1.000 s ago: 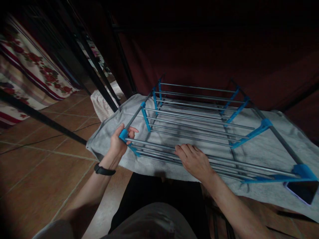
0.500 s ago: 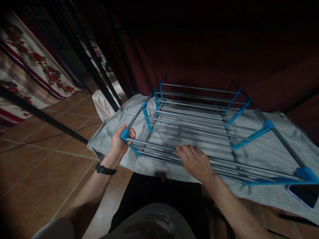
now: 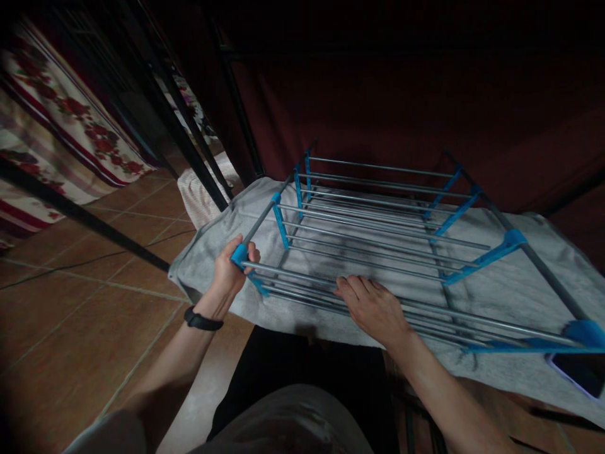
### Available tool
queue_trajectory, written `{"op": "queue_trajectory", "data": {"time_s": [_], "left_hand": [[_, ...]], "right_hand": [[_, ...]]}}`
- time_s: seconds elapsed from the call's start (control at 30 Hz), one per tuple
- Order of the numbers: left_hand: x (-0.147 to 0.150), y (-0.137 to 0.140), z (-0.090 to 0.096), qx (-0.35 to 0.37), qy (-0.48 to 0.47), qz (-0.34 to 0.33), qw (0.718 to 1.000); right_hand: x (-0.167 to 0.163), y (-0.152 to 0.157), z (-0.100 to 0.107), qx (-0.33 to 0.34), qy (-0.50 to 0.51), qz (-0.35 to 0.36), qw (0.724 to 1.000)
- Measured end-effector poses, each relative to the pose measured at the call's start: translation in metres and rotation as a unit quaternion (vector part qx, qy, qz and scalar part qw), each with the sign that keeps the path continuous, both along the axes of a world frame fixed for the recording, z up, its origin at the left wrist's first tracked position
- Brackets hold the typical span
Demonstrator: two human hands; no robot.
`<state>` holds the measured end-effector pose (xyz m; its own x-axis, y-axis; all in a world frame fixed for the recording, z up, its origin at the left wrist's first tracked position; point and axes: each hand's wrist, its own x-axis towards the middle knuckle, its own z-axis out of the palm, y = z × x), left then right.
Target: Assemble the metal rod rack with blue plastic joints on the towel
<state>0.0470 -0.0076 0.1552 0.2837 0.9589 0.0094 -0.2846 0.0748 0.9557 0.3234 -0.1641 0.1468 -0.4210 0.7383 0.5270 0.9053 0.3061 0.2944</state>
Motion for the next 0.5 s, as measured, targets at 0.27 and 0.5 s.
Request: {"op": "queue_trajectory", "data": {"time_s": [0.27, 0.5], "left_hand": [[-0.002, 0.002, 0.000, 0.000, 0.004, -0.010, 1.000], [-0.009, 0.010, 0.003, -0.026, 0.044, -0.007, 0.999]], "right_hand": [[0.000, 0.002, -0.001, 0.007, 0.018, 0.006, 1.000], [-0.005, 0.005, 0.001, 0.013, 0.022, 0.002, 1.000]]}}
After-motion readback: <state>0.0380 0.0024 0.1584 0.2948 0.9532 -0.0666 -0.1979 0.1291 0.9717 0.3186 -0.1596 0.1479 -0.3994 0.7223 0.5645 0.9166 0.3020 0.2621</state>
